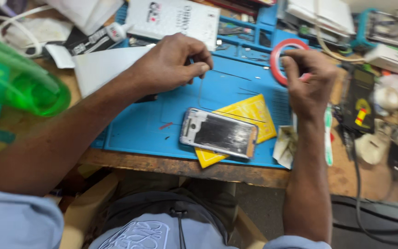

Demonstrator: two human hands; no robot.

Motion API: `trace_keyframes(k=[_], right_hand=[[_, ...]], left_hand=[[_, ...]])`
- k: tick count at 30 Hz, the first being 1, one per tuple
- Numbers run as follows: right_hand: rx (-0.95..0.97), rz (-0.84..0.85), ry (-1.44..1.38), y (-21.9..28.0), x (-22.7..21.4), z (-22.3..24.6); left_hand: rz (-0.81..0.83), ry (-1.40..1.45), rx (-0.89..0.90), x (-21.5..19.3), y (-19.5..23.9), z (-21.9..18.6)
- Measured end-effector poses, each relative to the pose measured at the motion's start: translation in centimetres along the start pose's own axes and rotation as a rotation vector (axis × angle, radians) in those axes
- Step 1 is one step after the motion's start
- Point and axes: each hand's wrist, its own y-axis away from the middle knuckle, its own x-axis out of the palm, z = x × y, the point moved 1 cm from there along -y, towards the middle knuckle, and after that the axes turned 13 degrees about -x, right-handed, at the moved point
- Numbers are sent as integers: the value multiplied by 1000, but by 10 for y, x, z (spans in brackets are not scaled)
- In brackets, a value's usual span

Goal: The person scrapes adhesive residue from the back of a smartphone using a metal tool, wipes the surface with a cloth, and applies glue from a tube along the phone's edge.

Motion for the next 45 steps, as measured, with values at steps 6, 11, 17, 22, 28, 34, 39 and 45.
trace_keyframes(k=[6,11,17,22,28,34,39,45], right_hand=[[429,449,-12,1,-8,-1],[558,421,-328,-5,-15,17],[512,410,-98,7,-32,34],[638,246,-290,35,-31,62],[555,42,-423,49,-34,75],[483,-8,-356,42,-28,30],[324,60,144,64,-43,69],[259,299,-176,116,-47,118]], left_hand=[[-8,83,38,2,2,1],[-52,66,89,4,1,-1],[19,114,145,5,2,8],[72,130,144,4,16,8],[38,42,129,-4,37,10],[-155,-351,446,21,80,18],[-148,-443,408,43,101,19],[-126,-278,411,36,111,6]])
